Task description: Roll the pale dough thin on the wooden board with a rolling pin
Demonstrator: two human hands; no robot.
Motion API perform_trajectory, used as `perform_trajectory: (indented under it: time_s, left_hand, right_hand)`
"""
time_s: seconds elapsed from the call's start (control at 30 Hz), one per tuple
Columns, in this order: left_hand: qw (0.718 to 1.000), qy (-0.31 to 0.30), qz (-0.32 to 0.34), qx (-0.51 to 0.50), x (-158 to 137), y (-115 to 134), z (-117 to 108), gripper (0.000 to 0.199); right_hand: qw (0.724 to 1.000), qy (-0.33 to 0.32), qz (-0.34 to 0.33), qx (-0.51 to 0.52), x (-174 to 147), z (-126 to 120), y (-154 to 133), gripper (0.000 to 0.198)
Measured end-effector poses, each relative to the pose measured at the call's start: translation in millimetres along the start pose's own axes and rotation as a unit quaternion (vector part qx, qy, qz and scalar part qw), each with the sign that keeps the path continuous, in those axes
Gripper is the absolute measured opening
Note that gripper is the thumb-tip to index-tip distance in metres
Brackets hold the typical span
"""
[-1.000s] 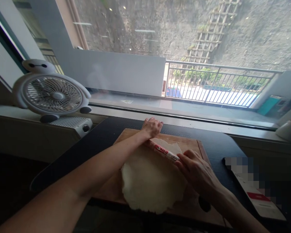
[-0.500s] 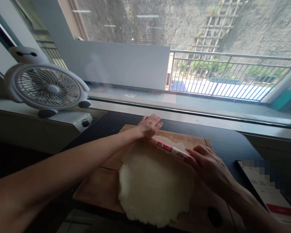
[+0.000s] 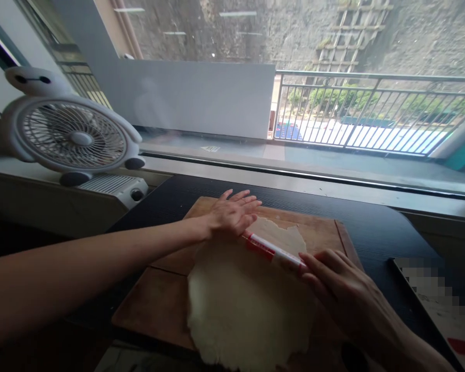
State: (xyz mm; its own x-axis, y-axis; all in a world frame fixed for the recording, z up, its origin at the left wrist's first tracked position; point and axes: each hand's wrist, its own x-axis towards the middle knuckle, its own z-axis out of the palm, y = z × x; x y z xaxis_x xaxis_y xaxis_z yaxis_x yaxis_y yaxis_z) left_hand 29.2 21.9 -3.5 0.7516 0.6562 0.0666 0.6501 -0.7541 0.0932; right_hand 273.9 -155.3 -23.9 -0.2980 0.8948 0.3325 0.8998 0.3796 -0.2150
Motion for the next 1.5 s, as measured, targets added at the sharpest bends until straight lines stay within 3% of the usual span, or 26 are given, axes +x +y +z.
perform_trajectory:
  time_s: [0.1, 0.17, 0.23, 0.4, 0.47, 0.73, 0.8, 0.9, 1.0, 1.27, 1.37, 1.5]
  left_hand:
    - [0.998, 0.002, -0.056, -0.013, 44.4, -5.0, 1.7, 0.054]
    - [0.997, -0.001, -0.080, -0.019, 57.0, -5.0, -0.3, 0.055]
    - [0.997, -0.016, -0.072, -0.027, 48.1, -2.6, -3.1, 0.053]
    - [0.999, -0.032, -0.015, -0.035, -15.4, 7.2, -6.0, 0.052]
    - [0.999, -0.027, -0.015, -0.026, -20.6, 9.1, -5.9, 0.053]
    - [0.989, 0.004, -0.143, -0.030, 67.6, -2.8, 3.2, 0.064]
    - [0.985, 0.002, -0.173, -0.029, 61.6, -1.8, 5.1, 0.063]
    - [0.978, 0.014, -0.205, -0.031, 29.1, 3.3, 7.6, 0.062]
    - [0.978, 0.022, -0.207, -0.024, 8.1, 6.4, 7.9, 0.061]
    - [0.984, -0.015, -0.178, -0.021, 57.5, 1.8, 0.8, 0.052]
    - [0.988, -0.034, -0.149, -0.031, 30.2, 5.0, 0.2, 0.051]
    - [0.992, 0.006, -0.124, -0.018, -8.0, 7.0, 5.7, 0.056]
  right_hand:
    - [0.999, 0.007, 0.042, -0.016, 16.5, -3.2, 13.1, 0.026]
    - [0.998, 0.009, 0.053, -0.022, 21.4, -5.1, 16.1, 0.027]
    - [0.998, 0.002, 0.051, -0.031, 17.9, -5.6, 11.7, 0.026]
    - [0.999, -0.004, -0.014, -0.046, -9.9, -0.9, -8.6, 0.036]
    - [0.999, -0.001, -0.029, -0.040, -13.3, 0.9, -7.8, 0.039]
    - [0.998, 0.008, 0.033, -0.047, 18.5, 0.5, 22.4, 0.030]
    - [0.998, 0.013, 0.030, -0.049, 14.8, -0.2, 17.6, 0.032]
    - [0.998, 0.024, 0.011, -0.058, 2.2, -0.1, 5.3, 0.037]
    - [0.998, 0.020, 0.006, -0.055, -1.0, -0.7, 2.1, 0.038]
    - [0.998, -0.013, 0.054, -0.023, 29.9, -9.1, 21.6, 0.031]
    - [0.999, -0.005, 0.041, -0.021, 14.3, -10.2, 7.6, 0.027]
    - [1.000, -0.011, 0.016, -0.007, -13.2, -7.2, -11.3, 0.034]
